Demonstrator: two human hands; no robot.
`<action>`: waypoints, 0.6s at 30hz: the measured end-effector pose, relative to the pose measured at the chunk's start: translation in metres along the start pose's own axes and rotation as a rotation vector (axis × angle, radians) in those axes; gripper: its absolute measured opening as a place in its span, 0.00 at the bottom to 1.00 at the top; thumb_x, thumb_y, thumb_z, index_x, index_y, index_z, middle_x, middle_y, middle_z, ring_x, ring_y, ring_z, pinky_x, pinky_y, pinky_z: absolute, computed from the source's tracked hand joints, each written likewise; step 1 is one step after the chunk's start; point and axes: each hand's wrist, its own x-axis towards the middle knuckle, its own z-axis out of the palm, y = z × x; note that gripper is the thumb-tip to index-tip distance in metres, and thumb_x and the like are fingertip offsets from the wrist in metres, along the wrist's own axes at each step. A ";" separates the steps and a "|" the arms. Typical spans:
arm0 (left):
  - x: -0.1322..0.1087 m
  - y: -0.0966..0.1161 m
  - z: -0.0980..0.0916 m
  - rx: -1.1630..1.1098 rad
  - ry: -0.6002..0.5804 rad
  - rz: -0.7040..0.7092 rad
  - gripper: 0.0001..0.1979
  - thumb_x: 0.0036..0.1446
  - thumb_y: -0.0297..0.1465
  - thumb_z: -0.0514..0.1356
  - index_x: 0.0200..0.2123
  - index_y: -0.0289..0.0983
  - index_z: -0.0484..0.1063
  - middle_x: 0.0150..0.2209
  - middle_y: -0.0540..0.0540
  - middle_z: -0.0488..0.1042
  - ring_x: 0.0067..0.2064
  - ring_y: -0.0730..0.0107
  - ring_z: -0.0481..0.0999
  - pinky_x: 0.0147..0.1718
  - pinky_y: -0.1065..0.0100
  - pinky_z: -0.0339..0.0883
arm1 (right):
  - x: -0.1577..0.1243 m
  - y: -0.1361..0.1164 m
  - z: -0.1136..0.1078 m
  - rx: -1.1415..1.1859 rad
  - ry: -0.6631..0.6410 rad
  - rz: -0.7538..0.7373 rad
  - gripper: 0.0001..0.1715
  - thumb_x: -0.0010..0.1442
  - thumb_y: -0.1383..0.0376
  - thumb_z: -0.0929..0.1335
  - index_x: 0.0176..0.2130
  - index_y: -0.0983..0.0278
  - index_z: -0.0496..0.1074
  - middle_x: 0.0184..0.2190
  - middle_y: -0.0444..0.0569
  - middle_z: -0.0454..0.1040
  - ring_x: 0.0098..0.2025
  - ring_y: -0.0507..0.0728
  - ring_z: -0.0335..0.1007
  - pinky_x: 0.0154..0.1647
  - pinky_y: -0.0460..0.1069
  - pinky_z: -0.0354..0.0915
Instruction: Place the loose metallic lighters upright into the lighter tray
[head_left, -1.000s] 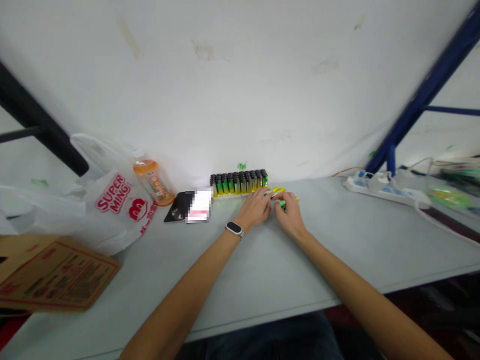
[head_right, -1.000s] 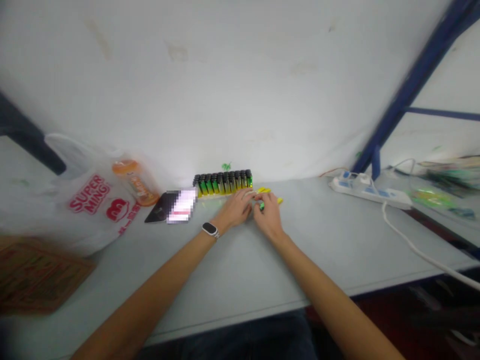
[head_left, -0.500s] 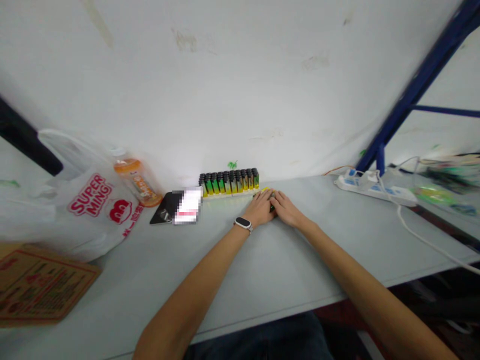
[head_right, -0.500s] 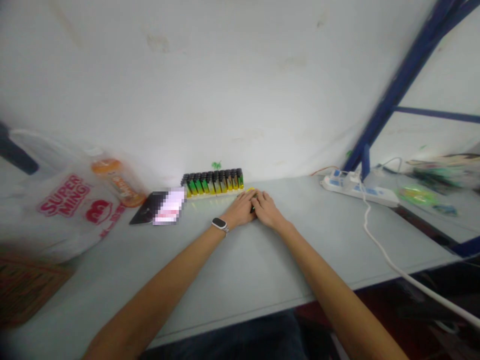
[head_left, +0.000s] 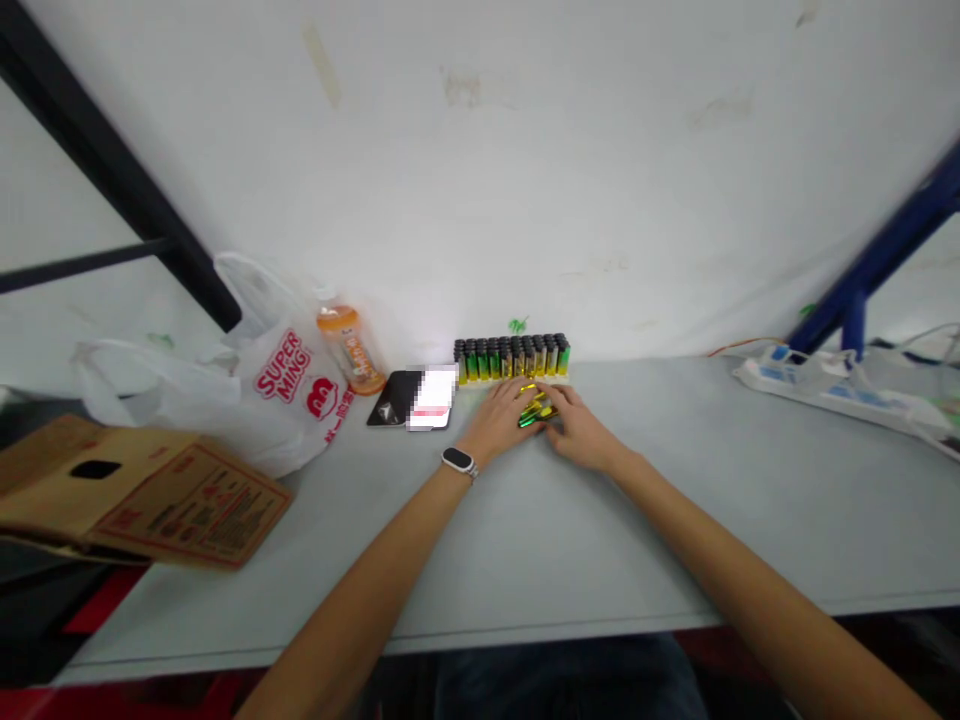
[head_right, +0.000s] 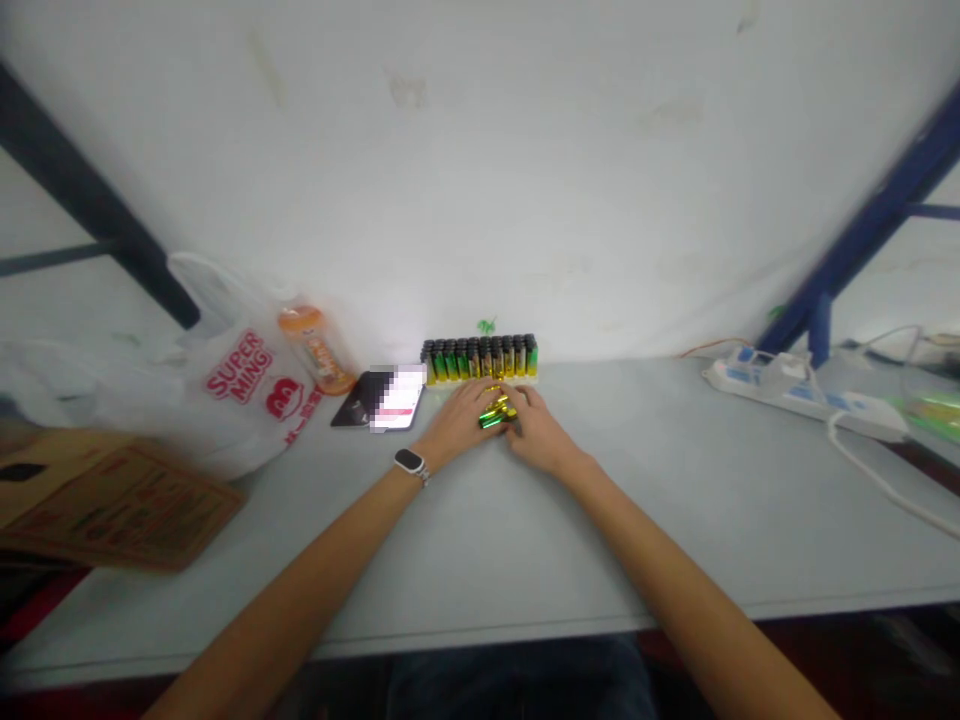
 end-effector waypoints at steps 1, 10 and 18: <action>-0.002 -0.001 -0.003 0.010 0.018 -0.022 0.25 0.57 0.36 0.64 0.57 0.36 0.66 0.60 0.37 0.68 0.63 0.54 0.63 0.63 0.54 0.56 | 0.001 -0.004 -0.004 -0.047 0.000 -0.009 0.42 0.54 0.70 0.64 0.66 0.67 0.57 0.60 0.61 0.63 0.62 0.65 0.57 0.63 0.60 0.57; -0.030 -0.010 -0.024 -0.006 0.074 -0.162 0.15 0.52 0.32 0.67 0.42 0.38 0.68 0.46 0.44 0.71 0.52 0.55 0.69 0.51 0.56 0.65 | 0.024 -0.020 -0.014 -0.313 -0.217 -0.111 0.14 0.51 0.71 0.68 0.40 0.62 0.75 0.42 0.56 0.76 0.48 0.66 0.67 0.48 0.57 0.59; -0.037 -0.024 -0.017 -0.121 0.060 -0.236 0.06 0.56 0.28 0.63 0.37 0.39 0.70 0.40 0.46 0.70 0.47 0.59 0.71 0.47 0.58 0.67 | 0.030 -0.015 0.000 0.099 -0.062 0.064 0.13 0.58 0.64 0.64 0.44 0.64 0.67 0.34 0.50 0.74 0.34 0.58 0.67 0.36 0.50 0.60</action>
